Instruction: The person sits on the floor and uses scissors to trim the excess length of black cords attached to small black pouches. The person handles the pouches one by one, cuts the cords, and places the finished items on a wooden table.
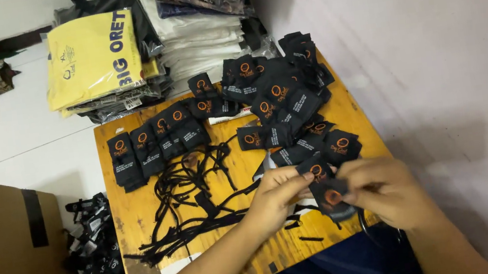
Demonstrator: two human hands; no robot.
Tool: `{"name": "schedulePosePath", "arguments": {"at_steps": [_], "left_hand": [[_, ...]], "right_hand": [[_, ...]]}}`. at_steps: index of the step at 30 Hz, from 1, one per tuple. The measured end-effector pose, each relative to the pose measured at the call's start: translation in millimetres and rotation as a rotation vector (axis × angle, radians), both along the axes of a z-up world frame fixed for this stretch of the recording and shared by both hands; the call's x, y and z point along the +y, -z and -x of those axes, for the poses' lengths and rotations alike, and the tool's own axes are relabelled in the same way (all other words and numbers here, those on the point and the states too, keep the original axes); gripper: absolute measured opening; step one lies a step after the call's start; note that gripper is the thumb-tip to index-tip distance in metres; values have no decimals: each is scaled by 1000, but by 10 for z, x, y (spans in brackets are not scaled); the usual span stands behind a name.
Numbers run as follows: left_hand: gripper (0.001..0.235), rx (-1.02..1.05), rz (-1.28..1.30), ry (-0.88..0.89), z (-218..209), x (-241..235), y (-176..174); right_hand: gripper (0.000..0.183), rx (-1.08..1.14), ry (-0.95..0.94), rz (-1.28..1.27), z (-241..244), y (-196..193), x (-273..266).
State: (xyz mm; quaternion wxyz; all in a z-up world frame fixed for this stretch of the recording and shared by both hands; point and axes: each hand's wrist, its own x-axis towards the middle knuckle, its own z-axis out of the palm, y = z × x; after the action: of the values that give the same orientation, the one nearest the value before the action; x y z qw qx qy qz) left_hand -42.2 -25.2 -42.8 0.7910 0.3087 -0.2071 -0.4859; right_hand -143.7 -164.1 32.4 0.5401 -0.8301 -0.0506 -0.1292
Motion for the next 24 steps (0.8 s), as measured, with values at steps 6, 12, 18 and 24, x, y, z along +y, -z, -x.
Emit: {"name": "schedulePosePath", "arguments": {"at_steps": [6, 12, 18, 24], "left_hand": [[21, 24, -77, 49, -23, 10, -43], [36, -178, -176, -27, 5, 14, -176], [20, -64, -197, -188, 74, -11, -324], [24, 37, -46, -192, 47, 37, -633]], "right_hand": [[30, 145, 521, -90, -23, 78, 223], [20, 175, 636, 54, -42, -2, 319], [17, -18, 608, 193, -69, -17, 296], [41, -28, 533, 54, -39, 6, 315]]}}
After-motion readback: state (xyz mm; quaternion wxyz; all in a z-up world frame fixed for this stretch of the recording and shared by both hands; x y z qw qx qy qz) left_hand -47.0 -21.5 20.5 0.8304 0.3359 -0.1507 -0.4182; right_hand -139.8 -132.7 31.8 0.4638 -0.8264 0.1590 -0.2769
